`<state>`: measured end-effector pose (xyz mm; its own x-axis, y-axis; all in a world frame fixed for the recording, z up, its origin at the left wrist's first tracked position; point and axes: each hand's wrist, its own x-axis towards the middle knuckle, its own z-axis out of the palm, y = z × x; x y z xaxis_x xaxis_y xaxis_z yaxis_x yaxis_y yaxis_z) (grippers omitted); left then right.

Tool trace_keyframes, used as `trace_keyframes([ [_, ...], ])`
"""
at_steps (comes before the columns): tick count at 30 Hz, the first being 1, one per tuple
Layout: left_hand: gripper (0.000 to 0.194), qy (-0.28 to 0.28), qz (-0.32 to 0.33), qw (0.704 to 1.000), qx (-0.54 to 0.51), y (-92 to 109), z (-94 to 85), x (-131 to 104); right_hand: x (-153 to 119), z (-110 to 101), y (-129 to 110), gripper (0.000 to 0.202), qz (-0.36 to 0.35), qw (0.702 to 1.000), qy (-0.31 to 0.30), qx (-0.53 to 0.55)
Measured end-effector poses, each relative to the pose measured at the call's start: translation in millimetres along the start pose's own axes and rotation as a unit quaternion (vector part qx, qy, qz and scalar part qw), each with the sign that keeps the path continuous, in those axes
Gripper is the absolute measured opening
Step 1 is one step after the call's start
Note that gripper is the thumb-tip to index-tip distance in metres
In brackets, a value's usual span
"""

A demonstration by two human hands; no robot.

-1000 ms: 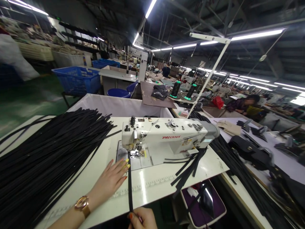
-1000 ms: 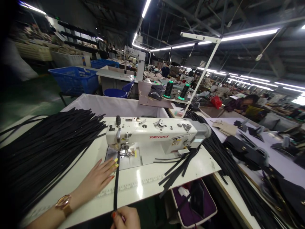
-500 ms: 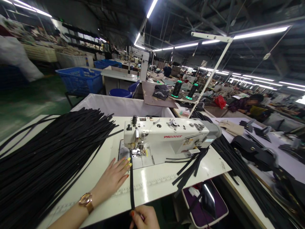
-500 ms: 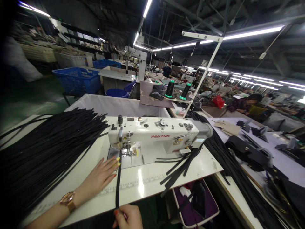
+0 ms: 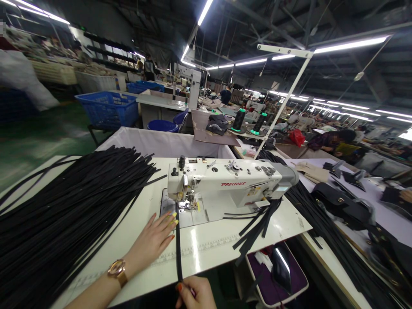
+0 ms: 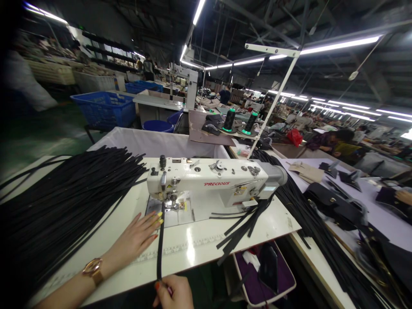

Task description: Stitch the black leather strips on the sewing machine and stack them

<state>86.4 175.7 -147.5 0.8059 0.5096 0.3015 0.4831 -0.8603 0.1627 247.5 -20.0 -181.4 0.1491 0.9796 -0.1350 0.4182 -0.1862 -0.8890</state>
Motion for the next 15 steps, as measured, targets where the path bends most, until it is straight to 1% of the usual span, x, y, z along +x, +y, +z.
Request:
trace_keyframes([
  [5,0.043,0.004,0.009,1.000,0.020,-1.4,2.2,-0.1,-1.6,1.8,-0.2,0.059,0.003,0.999,0.024,0.027],
  [15,0.043,-0.001,0.007,0.999,0.032,-0.9,2.6,0.5,-2.9,1.7,-1.1,0.056,-0.007,0.999,0.032,0.024],
])
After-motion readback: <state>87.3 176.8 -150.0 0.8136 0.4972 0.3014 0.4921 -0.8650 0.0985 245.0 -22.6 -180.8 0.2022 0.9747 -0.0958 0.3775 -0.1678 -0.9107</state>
